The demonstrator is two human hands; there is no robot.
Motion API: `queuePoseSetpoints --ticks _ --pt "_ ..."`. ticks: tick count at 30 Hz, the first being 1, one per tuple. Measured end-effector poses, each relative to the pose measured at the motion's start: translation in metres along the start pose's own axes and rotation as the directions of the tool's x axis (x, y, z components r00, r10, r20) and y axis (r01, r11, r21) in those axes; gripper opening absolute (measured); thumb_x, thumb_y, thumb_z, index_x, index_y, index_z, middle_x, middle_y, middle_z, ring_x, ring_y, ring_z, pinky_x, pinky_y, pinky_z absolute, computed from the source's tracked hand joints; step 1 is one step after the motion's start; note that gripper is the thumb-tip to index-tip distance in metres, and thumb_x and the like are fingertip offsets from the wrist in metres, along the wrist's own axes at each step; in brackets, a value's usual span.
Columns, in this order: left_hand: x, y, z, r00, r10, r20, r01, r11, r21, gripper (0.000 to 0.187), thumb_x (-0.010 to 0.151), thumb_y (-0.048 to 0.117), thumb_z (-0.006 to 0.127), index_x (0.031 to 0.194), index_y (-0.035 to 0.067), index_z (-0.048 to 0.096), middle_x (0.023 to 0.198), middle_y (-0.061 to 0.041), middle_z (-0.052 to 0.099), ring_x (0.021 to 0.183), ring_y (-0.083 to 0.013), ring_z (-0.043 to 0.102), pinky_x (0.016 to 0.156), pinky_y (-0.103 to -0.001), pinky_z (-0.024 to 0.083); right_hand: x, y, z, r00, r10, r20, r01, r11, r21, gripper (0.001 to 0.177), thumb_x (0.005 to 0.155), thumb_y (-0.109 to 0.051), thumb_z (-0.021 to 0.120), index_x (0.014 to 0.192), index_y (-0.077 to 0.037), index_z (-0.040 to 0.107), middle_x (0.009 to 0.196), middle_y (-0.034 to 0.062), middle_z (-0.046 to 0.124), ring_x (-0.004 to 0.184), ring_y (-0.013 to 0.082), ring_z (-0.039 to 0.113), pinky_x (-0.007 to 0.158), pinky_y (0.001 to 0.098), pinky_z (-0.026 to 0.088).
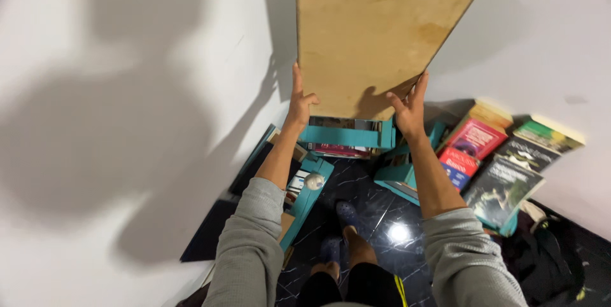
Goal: The person wipes a turquoise wooden crate with a yellow cloth, then places a flat wooden board on top. They pick up a large open book from a nearby table and place it on the crate, then wipe the crate again.
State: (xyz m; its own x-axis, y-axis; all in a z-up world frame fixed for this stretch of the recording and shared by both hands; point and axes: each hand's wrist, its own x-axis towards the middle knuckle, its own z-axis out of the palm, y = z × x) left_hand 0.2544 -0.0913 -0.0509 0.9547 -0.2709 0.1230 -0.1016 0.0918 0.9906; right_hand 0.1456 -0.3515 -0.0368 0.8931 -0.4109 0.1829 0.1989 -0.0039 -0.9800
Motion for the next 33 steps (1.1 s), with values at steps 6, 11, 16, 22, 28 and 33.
queuePoseSetpoints --ticks 6,11,16,22,28,33 --pt "0.07 -0.082 0.001 0.996 -0.034 -0.077 0.028 0.996 -0.085 0.111 0.068 0.005 0.058 0.165 0.022 0.008 0.17 -0.015 0.002 0.156 -0.0286 -0.002 0.127 -0.044 -0.001 0.062 0.064 0.008 0.997 -0.045 0.064 0.042 0.998 0.047 0.11 0.097 0.004 0.073 0.162 -0.011 -0.014 0.166 0.0256 -0.016 0.152 0.0528 -0.009 0.121 0.0701 0.009" --pt "0.102 -0.144 0.004 0.996 -0.068 -0.061 0.057 0.985 -0.166 0.11 0.067 0.003 0.054 0.164 0.026 0.008 0.171 -0.01 0.002 0.154 -0.025 0.009 0.12 -0.034 0.021 0.106 0.159 -0.009 0.992 -0.116 0.042 0.115 0.993 0.032 0.11 0.095 0.007 0.071 0.162 -0.01 -0.014 0.167 0.0246 -0.014 0.154 0.0454 -0.008 0.124 0.0631 0.01" --pt "0.125 -0.226 -0.007 0.991 -0.118 -0.059 0.104 0.974 -0.199 0.111 0.064 0.004 0.05 0.165 0.028 0.01 0.172 -0.009 0.003 0.154 -0.0246 0.01 0.109 -0.026 0.034 0.121 0.219 -0.018 0.988 -0.151 0.019 0.152 0.988 -0.023 0.109 0.095 0.004 0.072 0.163 -0.013 -0.012 0.168 0.0175 -0.012 0.154 0.0352 -0.009 0.126 0.0523 0.005" --pt "0.133 -0.246 0.003 0.991 -0.112 -0.073 0.086 0.954 -0.286 0.111 0.064 0.001 0.048 0.165 0.029 0.01 0.171 -0.008 -0.001 0.154 -0.0249 -0.001 0.114 -0.026 0.026 0.127 0.263 -0.034 0.995 -0.103 0.009 0.103 0.995 -0.016 0.105 0.094 0.0 0.069 0.163 -0.01 -0.009 0.168 0.0196 -0.011 0.154 0.0365 -0.009 0.127 0.0509 0.002" --pt "0.147 -0.243 0.001 0.991 -0.115 -0.07 0.09 0.951 -0.296 0.113 0.063 0.0 0.049 0.164 0.028 0.008 0.171 -0.012 0.006 0.155 -0.0219 0.007 0.112 -0.024 0.031 0.135 0.262 -0.027 0.992 -0.12 0.049 0.122 0.991 -0.057 0.106 0.094 -0.004 0.07 0.163 -0.012 -0.011 0.168 0.0163 -0.012 0.155 0.0325 -0.009 0.127 0.0474 0.002" --pt "0.158 -0.241 -0.002 0.992 -0.109 -0.056 0.088 0.952 -0.293 0.112 0.063 0.002 0.049 0.164 0.024 0.006 0.166 -0.012 0.025 0.145 -0.0185 0.03 0.1 -0.023 0.038 0.135 0.249 -0.024 0.997 -0.03 0.068 0.046 0.97 -0.241 0.11 0.091 -0.006 0.07 0.162 -0.01 -0.014 0.168 0.0204 -0.009 0.156 0.0373 -0.003 0.127 0.05 0.002"
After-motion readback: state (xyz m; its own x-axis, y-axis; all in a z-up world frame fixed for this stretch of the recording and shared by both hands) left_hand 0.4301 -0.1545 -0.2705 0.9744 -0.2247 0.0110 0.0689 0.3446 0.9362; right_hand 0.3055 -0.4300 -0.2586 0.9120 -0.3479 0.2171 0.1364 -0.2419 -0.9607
